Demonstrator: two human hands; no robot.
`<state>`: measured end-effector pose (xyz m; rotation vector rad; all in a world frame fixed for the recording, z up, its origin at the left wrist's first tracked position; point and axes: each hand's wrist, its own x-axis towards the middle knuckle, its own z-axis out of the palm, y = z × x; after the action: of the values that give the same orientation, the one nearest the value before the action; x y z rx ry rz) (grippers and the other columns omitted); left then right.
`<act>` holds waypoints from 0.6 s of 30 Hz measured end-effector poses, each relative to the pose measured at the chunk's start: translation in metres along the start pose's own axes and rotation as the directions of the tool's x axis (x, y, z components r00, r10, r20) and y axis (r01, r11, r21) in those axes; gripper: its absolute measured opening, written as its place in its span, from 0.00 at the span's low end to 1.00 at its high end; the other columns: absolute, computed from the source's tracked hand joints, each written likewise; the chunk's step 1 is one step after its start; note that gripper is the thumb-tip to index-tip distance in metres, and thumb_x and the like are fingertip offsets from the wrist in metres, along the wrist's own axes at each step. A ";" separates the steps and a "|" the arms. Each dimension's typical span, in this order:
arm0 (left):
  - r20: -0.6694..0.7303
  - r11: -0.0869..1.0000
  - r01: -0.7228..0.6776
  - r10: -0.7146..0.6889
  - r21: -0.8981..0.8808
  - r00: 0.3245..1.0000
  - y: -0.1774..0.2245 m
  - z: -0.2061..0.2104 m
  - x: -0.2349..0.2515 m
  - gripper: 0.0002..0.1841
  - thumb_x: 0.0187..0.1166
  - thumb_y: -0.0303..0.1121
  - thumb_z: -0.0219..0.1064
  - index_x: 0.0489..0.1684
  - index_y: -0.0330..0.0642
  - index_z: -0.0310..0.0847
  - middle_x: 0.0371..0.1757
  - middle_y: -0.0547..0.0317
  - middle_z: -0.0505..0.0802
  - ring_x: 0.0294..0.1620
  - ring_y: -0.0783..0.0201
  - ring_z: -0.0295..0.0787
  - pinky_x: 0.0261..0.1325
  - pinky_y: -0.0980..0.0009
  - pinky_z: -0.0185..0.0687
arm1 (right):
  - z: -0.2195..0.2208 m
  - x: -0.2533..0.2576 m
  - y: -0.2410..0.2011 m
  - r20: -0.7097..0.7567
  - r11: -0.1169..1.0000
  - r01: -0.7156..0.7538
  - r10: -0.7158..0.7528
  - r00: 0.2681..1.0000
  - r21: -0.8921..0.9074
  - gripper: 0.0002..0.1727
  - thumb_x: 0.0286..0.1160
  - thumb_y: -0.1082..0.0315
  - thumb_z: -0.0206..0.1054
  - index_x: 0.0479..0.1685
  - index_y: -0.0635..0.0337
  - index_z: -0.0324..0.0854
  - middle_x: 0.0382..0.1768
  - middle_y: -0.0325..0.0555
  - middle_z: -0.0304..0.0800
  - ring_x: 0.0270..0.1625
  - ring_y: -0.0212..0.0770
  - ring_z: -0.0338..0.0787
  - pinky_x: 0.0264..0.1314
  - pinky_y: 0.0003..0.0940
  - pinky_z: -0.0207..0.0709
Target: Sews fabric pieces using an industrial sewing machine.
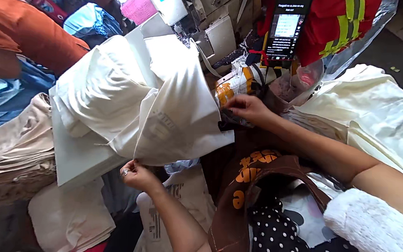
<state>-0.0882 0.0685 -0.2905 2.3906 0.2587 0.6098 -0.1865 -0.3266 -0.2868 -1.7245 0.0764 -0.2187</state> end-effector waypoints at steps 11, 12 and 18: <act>-0.018 0.983 0.126 -0.130 -0.133 0.991 -0.012 0.007 0.000 0.14 0.85 0.26 0.60 0.58 0.22 0.80 0.50 0.40 0.89 0.44 0.65 0.88 0.53 0.70 0.84 | 0.052 0.052 0.017 0.247 0.923 -0.259 0.191 0.950 0.285 0.08 0.75 0.77 0.68 0.49 0.71 0.82 0.37 0.47 0.91 0.39 0.32 0.90 0.49 0.34 0.86; -0.028 0.978 0.155 -0.160 -0.140 0.987 -0.017 0.003 0.001 0.14 0.86 0.26 0.59 0.59 0.21 0.78 0.49 0.41 0.88 0.42 0.65 0.88 0.51 0.70 0.86 | 0.056 0.042 0.026 0.305 0.899 -0.332 0.243 0.921 0.285 0.07 0.76 0.76 0.68 0.48 0.70 0.82 0.36 0.45 0.91 0.38 0.32 0.91 0.47 0.33 0.87; 0.032 0.962 0.240 -0.238 -0.129 0.971 -0.042 -0.018 0.000 0.16 0.87 0.29 0.60 0.62 0.22 0.77 0.50 0.41 0.87 0.41 0.64 0.88 0.48 0.69 0.87 | 0.038 0.004 0.032 0.440 0.701 -0.616 0.454 0.774 0.359 0.08 0.81 0.75 0.66 0.52 0.71 0.80 0.37 0.50 0.93 0.32 0.40 0.95 0.39 0.36 0.92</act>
<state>-0.0983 0.1103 -0.3048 2.1931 0.4776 0.4790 -0.1729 -0.2956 -0.3237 -1.1379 0.2687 0.4629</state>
